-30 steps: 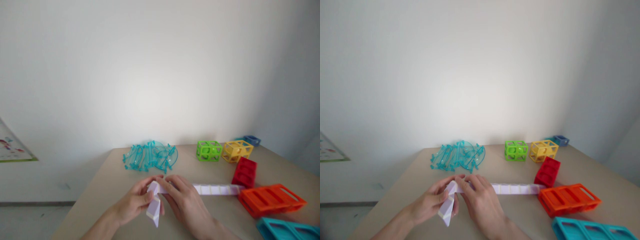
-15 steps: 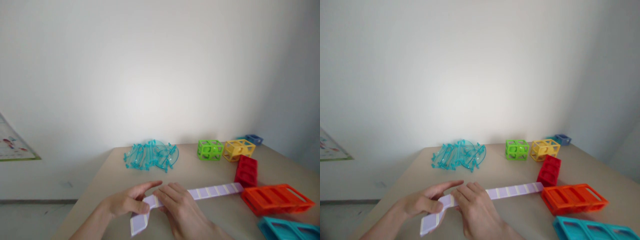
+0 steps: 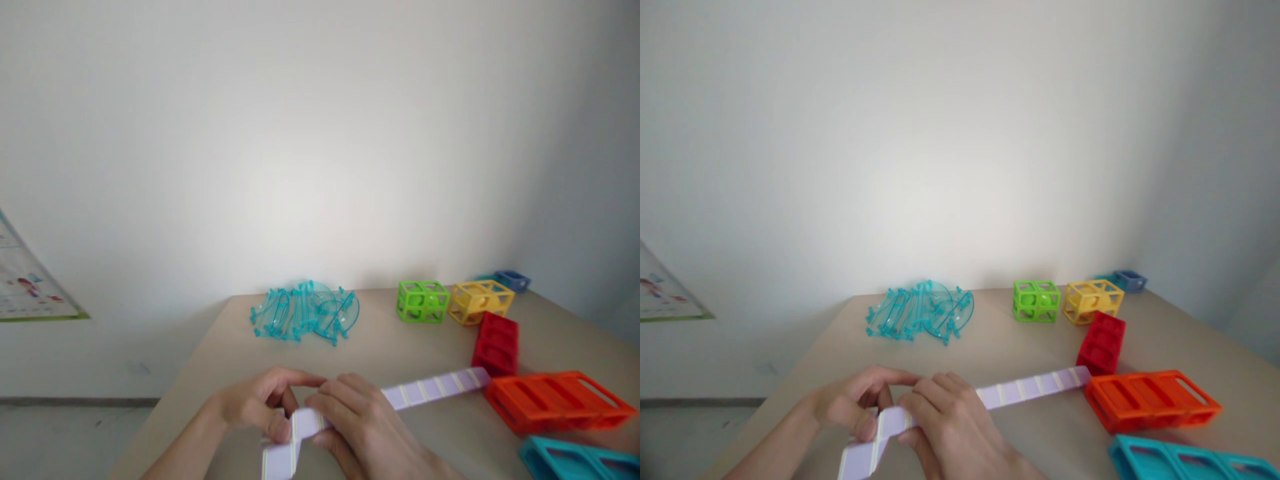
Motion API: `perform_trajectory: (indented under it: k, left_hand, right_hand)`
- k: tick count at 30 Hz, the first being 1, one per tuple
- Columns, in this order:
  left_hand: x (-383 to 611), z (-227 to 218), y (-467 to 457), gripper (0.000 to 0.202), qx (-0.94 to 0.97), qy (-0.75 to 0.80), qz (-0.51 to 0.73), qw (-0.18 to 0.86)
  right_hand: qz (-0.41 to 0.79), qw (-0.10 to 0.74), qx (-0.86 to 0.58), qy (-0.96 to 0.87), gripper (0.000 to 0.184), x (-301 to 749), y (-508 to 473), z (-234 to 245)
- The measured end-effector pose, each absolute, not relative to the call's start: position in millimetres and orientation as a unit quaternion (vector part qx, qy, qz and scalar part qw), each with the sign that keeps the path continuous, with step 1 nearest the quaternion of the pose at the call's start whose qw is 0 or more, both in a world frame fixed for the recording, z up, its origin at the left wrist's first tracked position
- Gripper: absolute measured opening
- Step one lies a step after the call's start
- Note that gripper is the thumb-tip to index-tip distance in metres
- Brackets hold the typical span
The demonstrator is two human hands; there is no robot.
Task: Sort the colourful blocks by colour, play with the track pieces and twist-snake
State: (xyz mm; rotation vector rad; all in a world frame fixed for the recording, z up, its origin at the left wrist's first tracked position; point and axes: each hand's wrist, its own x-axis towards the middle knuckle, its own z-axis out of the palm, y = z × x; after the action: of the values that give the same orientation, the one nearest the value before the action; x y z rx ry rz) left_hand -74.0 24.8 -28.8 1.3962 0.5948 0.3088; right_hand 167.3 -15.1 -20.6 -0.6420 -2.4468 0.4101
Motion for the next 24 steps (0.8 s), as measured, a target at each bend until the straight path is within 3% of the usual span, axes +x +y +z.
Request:
perform_trajectory:
  k: [7,13,16,19,21,24]
  left_hand:
    - [-66,-21,12,0.092,0.516,0.280,0.166,0.792]
    - [-58,-27,10,0.058,0.442,0.250,0.202,0.837]
    - [-63,-30,16,0.080,0.478,0.155,0.186,0.844]
    - [-69,-30,22,0.098,0.576,0.174,0.237,0.763]
    - [-69,-30,24,0.082,0.601,0.220,0.272,0.718]
    - [-65,-34,24,0.054,0.556,0.230,0.302,0.740]
  right_hand:
    - [0.099,0.312,-0.210,-0.921,0.018,166,-16,-23]
    - [0.064,0.331,-0.207,-0.919,0.025,168,-17,-18]
    - [0.073,0.333,-0.239,-0.909,0.021,167,-16,-21]
    - [0.088,0.324,-0.286,-0.897,0.013,166,-13,-24]
    - [0.091,0.319,-0.303,-0.893,0.010,167,-11,-26]
    - [0.088,0.317,-0.307,-0.893,0.012,168,-8,-26]
